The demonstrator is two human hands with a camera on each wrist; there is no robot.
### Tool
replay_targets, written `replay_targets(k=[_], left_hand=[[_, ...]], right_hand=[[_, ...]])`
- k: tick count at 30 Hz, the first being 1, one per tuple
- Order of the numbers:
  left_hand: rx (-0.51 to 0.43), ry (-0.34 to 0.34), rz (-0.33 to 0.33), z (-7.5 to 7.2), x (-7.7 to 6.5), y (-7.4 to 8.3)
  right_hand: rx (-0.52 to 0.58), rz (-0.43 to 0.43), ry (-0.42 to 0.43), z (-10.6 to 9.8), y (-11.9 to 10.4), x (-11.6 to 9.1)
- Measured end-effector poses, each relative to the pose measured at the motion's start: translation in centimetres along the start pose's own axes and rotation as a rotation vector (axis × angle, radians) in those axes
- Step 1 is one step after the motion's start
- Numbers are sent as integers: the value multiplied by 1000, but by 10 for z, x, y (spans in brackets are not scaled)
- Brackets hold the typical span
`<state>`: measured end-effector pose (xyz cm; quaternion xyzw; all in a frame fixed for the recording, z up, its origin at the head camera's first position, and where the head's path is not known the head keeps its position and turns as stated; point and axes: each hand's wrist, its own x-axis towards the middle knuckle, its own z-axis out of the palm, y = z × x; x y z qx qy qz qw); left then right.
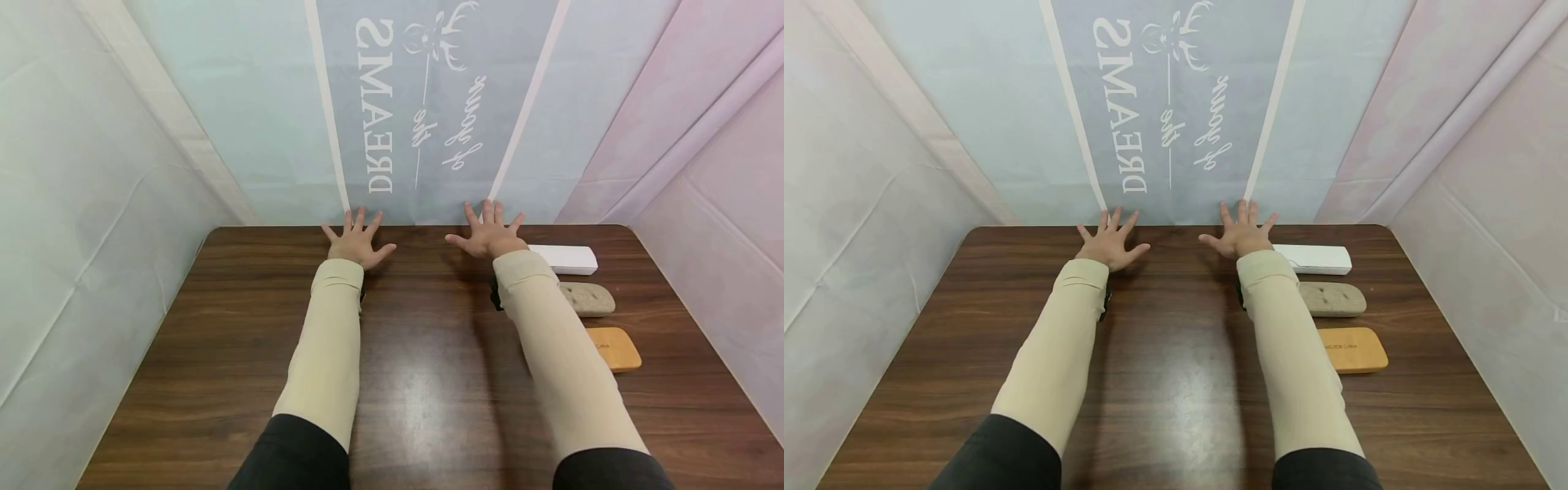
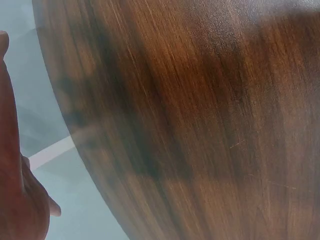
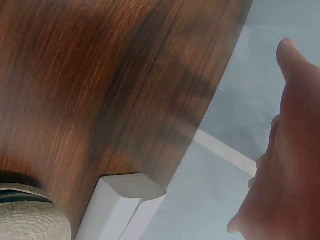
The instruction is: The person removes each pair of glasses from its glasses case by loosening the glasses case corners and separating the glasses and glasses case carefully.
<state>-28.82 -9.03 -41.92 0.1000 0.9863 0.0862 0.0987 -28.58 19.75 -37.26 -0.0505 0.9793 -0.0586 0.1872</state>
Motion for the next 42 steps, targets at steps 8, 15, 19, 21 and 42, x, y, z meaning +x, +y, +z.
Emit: replay_targets(k=[8, 15, 19, 21, 42], left_hand=[[-13, -34, 4, -9, -3, 6], [27, -66, 11, -9, -2, 8], [95, -68, 38, -10, 1, 12], [122, -57, 44, -10, 1, 12], [109, -58, 50, -14, -22, 17]], right_hand=[[-16, -39, -1, -2, -6, 0], [-59, -60, -12, 0, -9, -1], [-90, -87, -2, 2, -9, -3], [-102, -105, 6, 3, -9, -3], [-171, -288, 120, 12, 12, -21]])
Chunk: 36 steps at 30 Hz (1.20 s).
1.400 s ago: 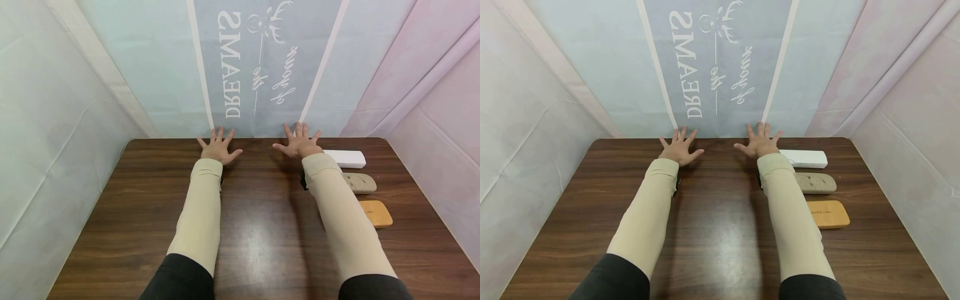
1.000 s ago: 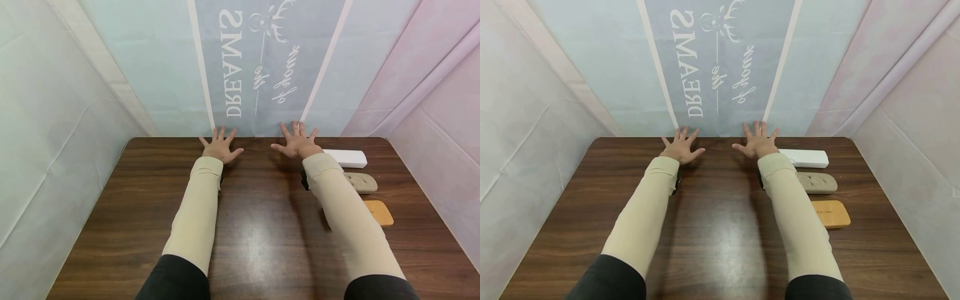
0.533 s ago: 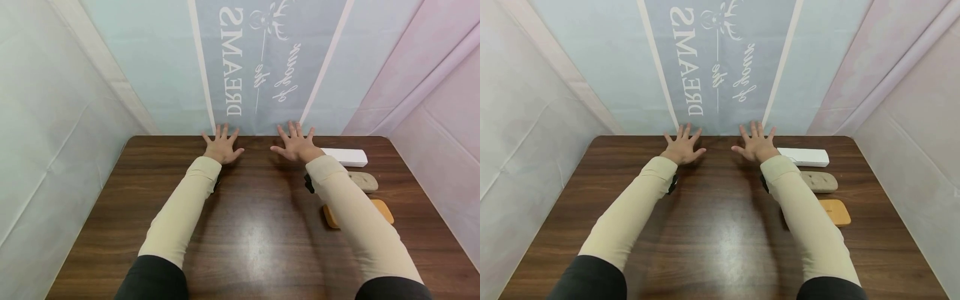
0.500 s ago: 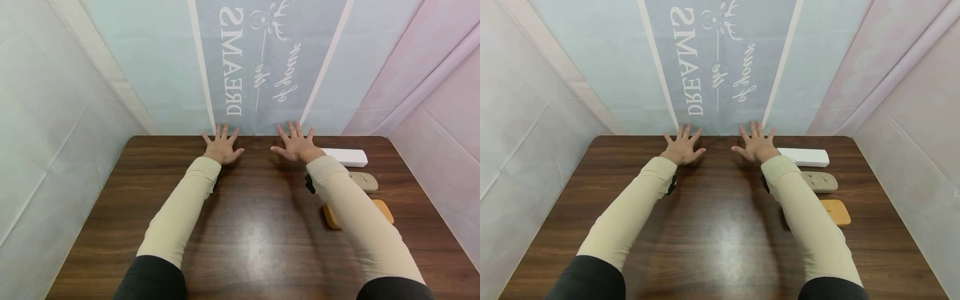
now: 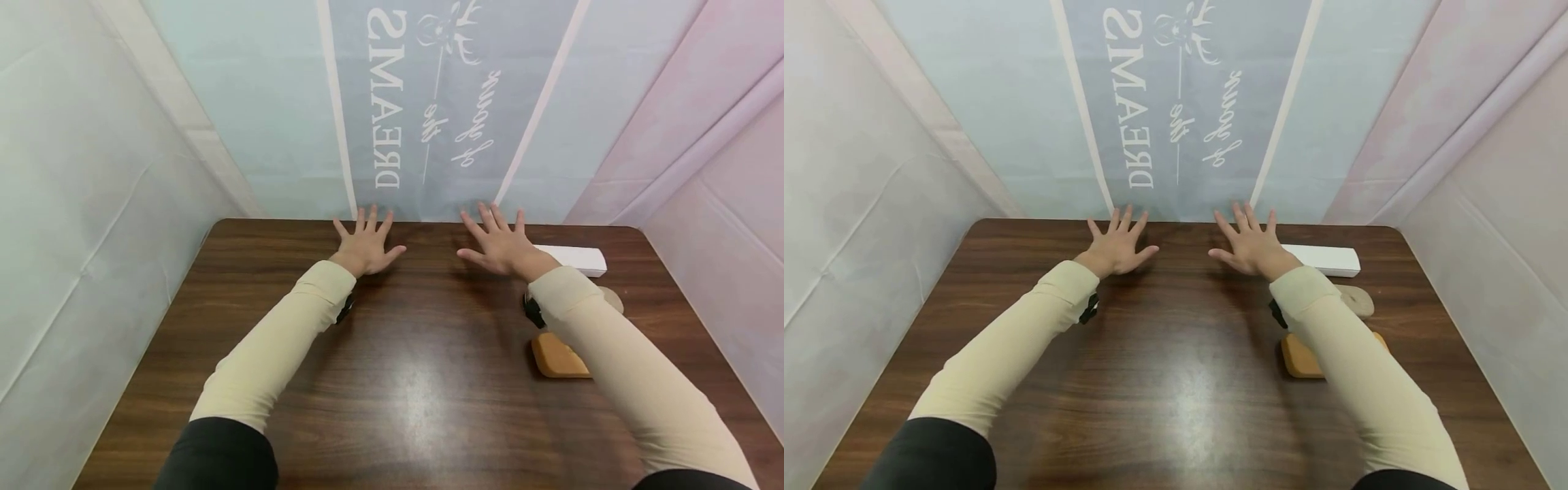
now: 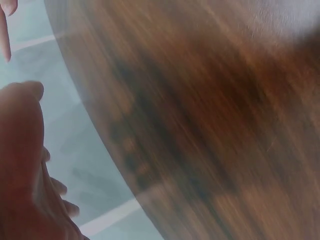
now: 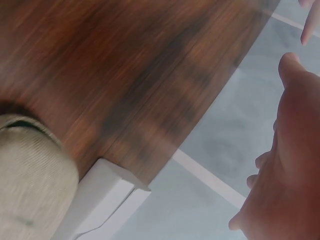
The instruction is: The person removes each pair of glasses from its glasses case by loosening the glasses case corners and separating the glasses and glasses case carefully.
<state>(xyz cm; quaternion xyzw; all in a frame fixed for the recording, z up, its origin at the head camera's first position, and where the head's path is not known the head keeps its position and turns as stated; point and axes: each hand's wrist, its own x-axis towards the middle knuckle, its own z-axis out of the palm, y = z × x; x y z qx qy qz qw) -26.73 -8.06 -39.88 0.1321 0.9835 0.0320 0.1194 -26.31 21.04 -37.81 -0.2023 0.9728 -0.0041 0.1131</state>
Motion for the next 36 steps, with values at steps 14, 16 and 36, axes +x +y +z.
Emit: replay_targets(k=[14, 16, 36], left_hand=[[38, 31, 45, 4, -20, 43], [45, 27, 61, 4, -23, 49], [58, 123, 217, 6, -50, 87]], right_hand=[[16, -85, 53, -3, 6, -37], [0, -101, 66, -3, 6, -40], [28, -173, 74, 7, 20, -94]])
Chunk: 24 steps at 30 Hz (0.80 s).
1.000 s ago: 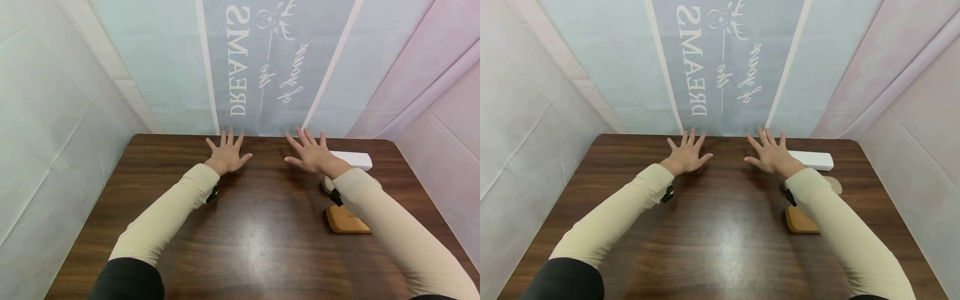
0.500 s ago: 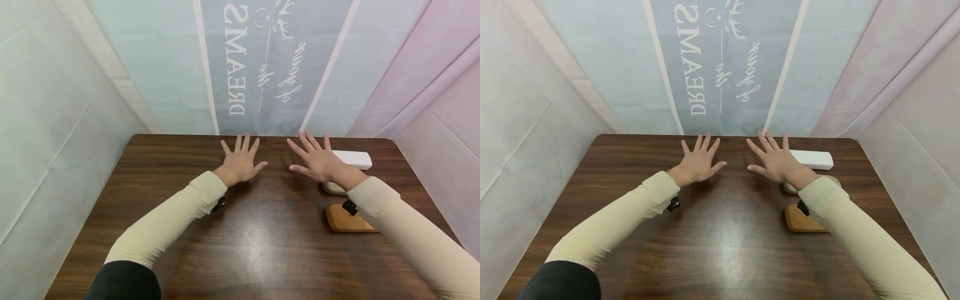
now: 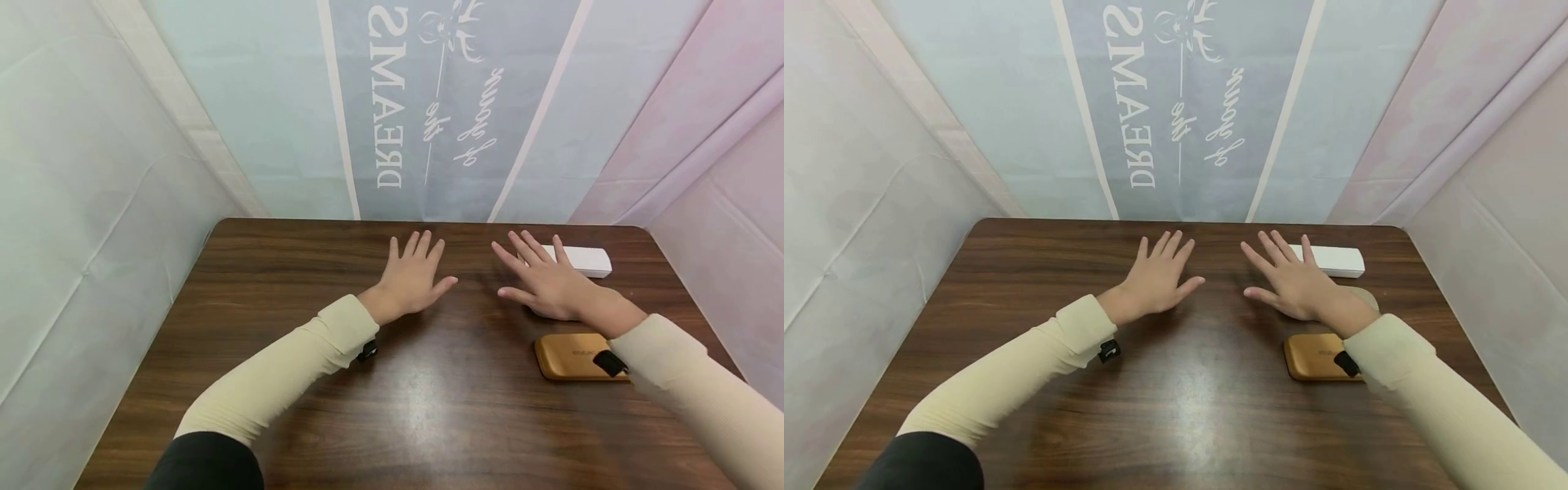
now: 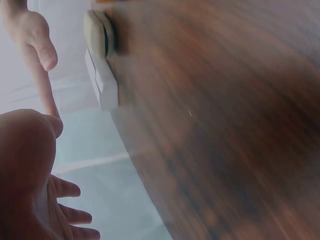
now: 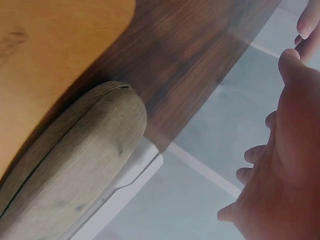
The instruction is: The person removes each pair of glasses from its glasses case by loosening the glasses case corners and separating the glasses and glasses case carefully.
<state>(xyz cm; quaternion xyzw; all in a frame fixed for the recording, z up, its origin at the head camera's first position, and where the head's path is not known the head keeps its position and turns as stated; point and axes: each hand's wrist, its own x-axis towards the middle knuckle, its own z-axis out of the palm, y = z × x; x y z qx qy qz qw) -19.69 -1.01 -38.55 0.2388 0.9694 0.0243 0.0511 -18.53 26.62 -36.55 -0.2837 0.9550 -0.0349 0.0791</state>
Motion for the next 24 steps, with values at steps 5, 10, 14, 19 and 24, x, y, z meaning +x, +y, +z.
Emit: replay_targets(k=[5, 10, 14, 19, 24], left_hand=[[-4, 5, 52, 2, -3, 19], [-15, 15, 98, 5, -5, 35], [-20, 20, 139, 7, -7, 46], [-27, 16, 169, 12, -6, 59], [-25, 6, 192, 18, -5, 73]], right_hand=[[1, -4, 1, 0, 4, -20], [-10, 0, -7, 1, 7, -34], [0, 7, -4, 3, 8, -45], [26, -8, 48, 11, 15, -61], [72, -22, 86, 19, 24, -78]])
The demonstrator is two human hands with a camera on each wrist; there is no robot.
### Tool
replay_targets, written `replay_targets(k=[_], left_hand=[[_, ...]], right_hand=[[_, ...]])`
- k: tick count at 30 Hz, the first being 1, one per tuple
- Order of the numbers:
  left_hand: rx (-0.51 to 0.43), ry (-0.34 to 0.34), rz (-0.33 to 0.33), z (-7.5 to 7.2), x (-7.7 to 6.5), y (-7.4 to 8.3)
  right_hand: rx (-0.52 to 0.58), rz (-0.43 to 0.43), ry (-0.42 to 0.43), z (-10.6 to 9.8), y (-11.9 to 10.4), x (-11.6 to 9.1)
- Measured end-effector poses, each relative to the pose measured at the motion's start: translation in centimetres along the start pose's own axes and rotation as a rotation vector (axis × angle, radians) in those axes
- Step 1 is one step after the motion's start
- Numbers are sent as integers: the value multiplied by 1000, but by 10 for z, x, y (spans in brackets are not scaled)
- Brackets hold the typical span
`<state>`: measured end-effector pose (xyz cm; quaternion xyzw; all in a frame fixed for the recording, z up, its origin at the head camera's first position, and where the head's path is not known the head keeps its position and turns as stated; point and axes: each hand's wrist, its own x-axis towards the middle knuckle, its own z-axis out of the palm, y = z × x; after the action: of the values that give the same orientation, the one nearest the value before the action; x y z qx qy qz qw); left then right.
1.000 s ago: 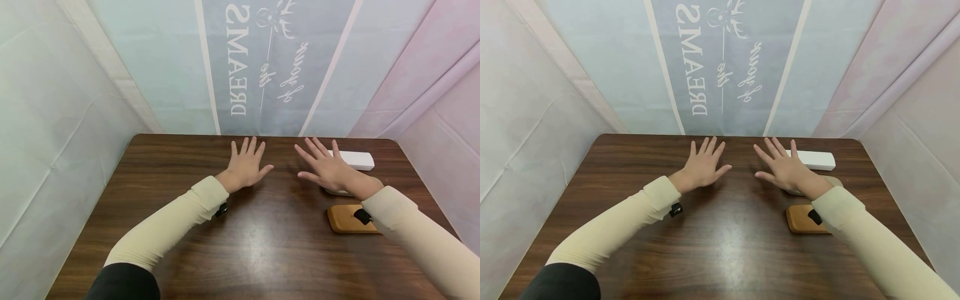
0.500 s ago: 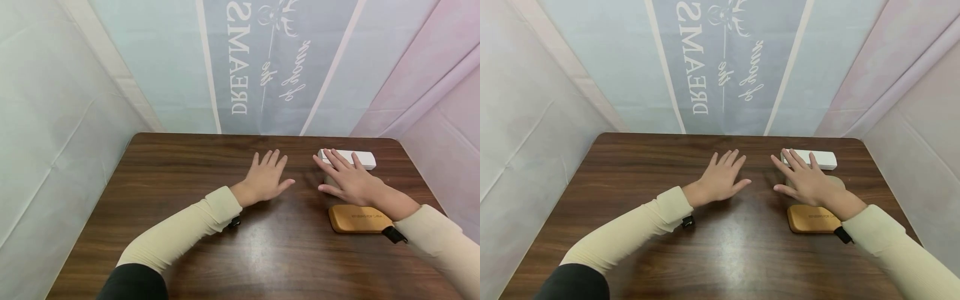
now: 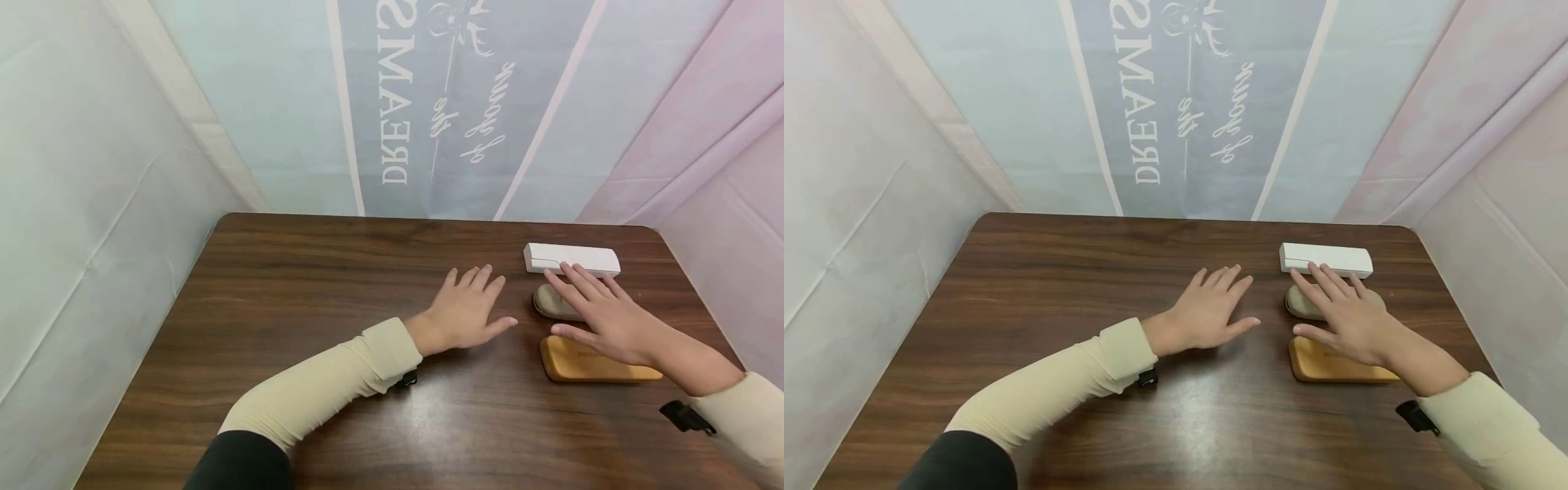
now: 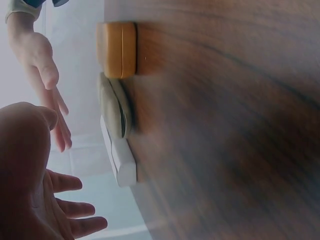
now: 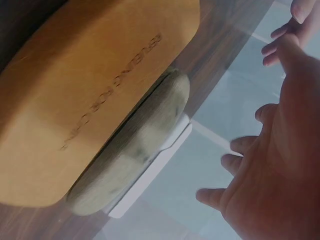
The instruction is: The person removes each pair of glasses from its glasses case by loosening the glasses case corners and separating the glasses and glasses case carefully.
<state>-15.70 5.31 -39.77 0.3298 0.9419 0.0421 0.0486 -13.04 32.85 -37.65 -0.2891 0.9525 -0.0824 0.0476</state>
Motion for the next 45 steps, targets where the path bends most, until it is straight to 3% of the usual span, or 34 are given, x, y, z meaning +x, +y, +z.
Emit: replay_targets(k=[8, 15, 20, 30, 37, 45], left_hand=[[28, -18, 40, 5, 7, 25], [56, -52, 59, 13, 10, 42], [57, -66, 75, 19, 12, 52], [63, -94, 115, 29, 20, 79], [49, -150, 129, 40, 23, 93], [123, -111, 219, 50, 26, 99]], right_hand=[[20, 20, -39, 1, 13, -23], [3, -13, 20, 12, 25, -45], [35, 9, 43, 19, 34, -59], [26, 117, 13, 21, 43, -69], [-8, 106, 42, 28, 54, -79], [19, 106, 12, 35, 62, -85]])
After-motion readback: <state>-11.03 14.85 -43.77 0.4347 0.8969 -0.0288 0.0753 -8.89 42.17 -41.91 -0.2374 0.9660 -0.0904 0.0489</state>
